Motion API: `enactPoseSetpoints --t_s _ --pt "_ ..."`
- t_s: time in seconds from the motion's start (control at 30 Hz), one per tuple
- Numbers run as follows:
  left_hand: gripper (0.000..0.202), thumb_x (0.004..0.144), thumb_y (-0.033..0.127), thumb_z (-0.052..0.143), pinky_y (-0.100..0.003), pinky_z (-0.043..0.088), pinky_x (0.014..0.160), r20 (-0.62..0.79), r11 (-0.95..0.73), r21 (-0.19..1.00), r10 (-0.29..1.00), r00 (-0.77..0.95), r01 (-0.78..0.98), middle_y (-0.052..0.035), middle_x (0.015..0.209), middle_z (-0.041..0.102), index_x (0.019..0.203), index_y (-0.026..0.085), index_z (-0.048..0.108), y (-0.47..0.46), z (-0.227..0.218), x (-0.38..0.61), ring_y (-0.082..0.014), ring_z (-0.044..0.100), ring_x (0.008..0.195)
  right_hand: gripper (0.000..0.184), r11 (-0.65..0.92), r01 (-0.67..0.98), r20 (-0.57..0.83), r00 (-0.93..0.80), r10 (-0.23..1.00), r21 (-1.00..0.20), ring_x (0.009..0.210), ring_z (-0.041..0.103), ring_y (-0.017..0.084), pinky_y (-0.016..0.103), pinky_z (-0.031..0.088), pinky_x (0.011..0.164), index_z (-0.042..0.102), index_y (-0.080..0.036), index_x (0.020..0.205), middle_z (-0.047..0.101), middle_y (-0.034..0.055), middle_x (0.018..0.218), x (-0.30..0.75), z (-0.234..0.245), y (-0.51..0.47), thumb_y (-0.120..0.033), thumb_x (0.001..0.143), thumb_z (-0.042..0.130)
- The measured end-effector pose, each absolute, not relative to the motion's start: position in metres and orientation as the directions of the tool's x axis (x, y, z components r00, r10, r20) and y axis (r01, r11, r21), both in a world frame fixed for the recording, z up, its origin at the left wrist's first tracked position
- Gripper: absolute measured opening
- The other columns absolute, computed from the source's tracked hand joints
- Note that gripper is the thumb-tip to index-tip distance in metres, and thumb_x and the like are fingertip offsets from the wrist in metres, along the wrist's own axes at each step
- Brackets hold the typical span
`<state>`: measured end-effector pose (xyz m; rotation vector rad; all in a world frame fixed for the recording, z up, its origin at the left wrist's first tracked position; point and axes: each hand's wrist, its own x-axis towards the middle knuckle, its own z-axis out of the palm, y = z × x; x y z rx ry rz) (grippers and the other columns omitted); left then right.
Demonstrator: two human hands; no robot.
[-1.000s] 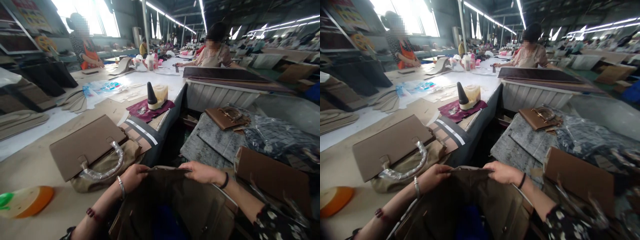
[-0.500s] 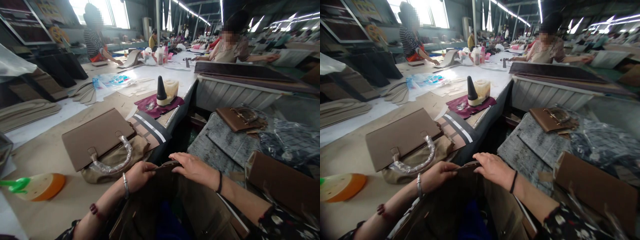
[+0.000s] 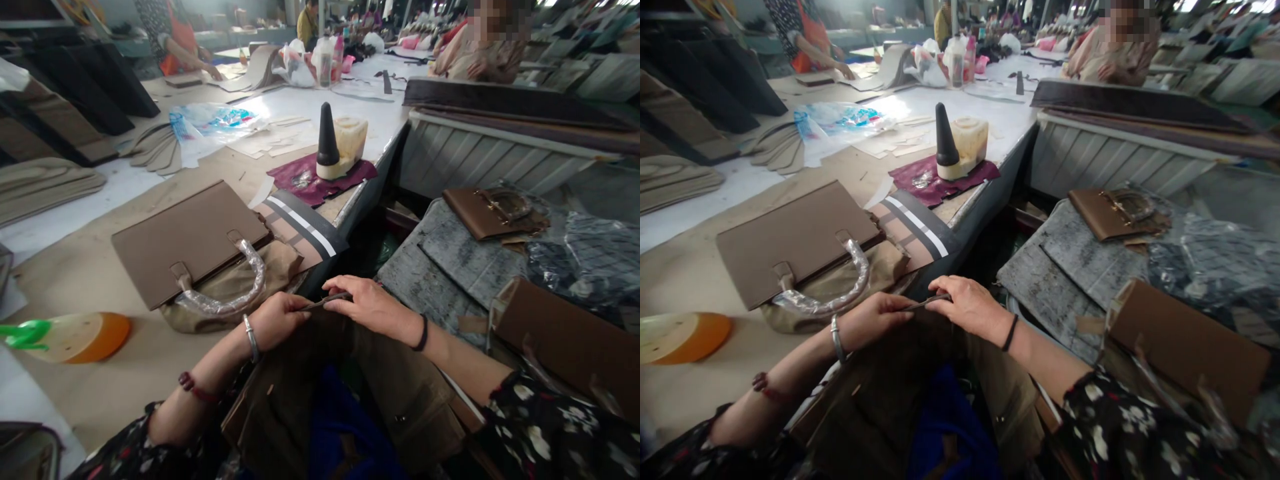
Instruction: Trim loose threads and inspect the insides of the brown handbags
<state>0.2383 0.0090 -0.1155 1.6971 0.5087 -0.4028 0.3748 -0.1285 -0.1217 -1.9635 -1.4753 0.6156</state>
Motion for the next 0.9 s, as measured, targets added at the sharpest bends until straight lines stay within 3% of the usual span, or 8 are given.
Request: enactPoseSetpoints --t_s 0.17,0.53,0.9 --pt "0.036 0.067 0.029 0.05 -0.025 0.046 0.057 -0.559 -0.12 0.81 0.138 0.818 0.574 -0.0031 0.07 0.066 0.095 0.01 0.063 0.008 -0.117 0.24 -0.0181 0.059 0.065 0.006 -0.185 0.735 0.093 0.32 0.943 -0.652 0.075 0.051 0.013 0.024 0.04 0.07 0.053 -0.017 0.078 0.054 0.0002 0.077 0.371 -0.122 -0.133 -0.016 0.075 0.058" --pt "0.026 0.067 0.025 0.048 -0.021 0.04 0.046 -0.596 -0.142 0.778 0.144 0.79 0.612 -0.0007 0.059 0.06 0.083 0.009 0.062 0.001 -0.112 0.242 -0.012 0.052 0.05 0.011 -0.141 0.837 0.092 0.222 0.971 -0.528 0.079 0.047 0.013 0.025 0.038 0.072 0.05 -0.016 0.07 0.049 0.0026 0.082 0.368 -0.125 -0.138 -0.021 0.08 0.053" --pt "0.035 0.068 0.024 0.048 -0.022 0.045 0.054 -0.594 -0.142 0.786 0.097 0.799 0.602 -0.0008 0.07 0.066 0.099 0.011 0.061 -0.006 -0.108 0.244 -0.0148 0.058 0.06 0.01 -0.232 0.854 0.054 0.289 0.956 -0.467 0.071 0.047 0.011 0.023 0.035 0.064 0.049 -0.017 0.071 0.047 0.0009 0.079 0.371 -0.127 -0.139 -0.022 0.08 0.052"
